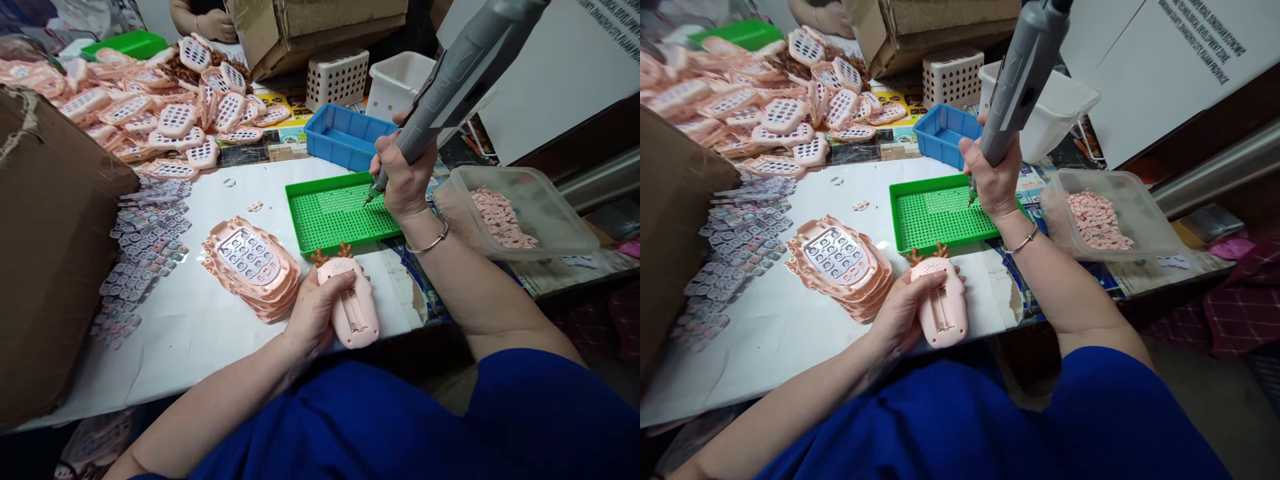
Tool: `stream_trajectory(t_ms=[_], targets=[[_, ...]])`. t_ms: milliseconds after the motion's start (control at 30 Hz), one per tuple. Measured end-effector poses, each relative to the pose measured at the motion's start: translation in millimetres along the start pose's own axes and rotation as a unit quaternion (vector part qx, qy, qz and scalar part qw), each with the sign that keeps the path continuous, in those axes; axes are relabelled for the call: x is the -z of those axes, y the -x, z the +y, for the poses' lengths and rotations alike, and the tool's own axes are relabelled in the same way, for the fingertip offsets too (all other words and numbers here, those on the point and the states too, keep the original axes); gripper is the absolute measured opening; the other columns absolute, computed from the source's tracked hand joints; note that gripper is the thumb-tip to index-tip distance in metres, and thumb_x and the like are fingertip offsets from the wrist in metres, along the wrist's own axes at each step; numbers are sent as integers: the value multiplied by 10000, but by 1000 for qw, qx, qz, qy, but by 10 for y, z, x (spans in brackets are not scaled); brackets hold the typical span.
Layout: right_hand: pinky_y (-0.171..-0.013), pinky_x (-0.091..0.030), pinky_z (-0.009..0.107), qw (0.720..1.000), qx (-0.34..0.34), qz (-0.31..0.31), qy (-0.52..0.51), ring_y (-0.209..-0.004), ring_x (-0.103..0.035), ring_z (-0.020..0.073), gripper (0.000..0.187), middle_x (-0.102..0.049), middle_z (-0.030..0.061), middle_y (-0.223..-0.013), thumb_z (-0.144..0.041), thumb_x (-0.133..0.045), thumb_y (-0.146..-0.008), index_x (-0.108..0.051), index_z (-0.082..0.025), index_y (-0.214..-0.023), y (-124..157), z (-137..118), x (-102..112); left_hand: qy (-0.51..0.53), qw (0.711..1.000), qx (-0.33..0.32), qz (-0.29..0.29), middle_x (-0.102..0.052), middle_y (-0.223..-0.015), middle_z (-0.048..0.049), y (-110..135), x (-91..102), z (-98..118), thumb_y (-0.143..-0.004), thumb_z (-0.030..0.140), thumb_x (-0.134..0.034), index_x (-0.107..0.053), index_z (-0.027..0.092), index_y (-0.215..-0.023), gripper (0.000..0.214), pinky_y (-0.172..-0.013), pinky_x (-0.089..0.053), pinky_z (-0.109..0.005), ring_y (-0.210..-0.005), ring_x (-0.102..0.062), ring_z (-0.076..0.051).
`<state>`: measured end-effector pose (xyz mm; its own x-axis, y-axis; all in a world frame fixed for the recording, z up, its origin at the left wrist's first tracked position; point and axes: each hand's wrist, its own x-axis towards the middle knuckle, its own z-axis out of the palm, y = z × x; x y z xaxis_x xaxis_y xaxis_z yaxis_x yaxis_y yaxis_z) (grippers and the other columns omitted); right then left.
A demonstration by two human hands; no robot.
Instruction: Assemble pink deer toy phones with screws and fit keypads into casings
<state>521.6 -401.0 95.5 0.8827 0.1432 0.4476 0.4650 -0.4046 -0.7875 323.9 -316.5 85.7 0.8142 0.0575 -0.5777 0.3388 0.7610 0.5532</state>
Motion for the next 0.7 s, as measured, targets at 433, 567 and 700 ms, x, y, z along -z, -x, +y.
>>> stream_trajectory(t_ms=[433,567,700], targets=[[-740,-530,339,999,35,-19,23,-695,-540,174,566,-633,44,-873,-640,-313,-1004,-365,-223,-1383,21,28,-36,-11,1000,-3,-10,-693,-693,-41,-6,7,6,-604,221,-767,-553,146,-921,390,-672,-565,-344,-624,-679,-192],[-736,-517,342,1000,-18,7,7,-687,-523,183,391,-562,5,-763,-555,-417,-998,-374,-298,-1288,15,-116,-19,-7,1000,-8,-15,-670,-691,-18,3,6,5,-574,166,-731,-553,150,-929,398,-710,-557,-347,-632,-660,-172],[-605,-480,335,987,73,63,-129,-595,-498,163,425,-502,4,-795,-627,-533,-851,-396,-286,-1063,113,-404,90,-15,999,-21,-19,-660,-704,-12,2,15,-8,-558,146,-723,-541,158,-936,420,-710,-540,-343,-651,-656,-174]])
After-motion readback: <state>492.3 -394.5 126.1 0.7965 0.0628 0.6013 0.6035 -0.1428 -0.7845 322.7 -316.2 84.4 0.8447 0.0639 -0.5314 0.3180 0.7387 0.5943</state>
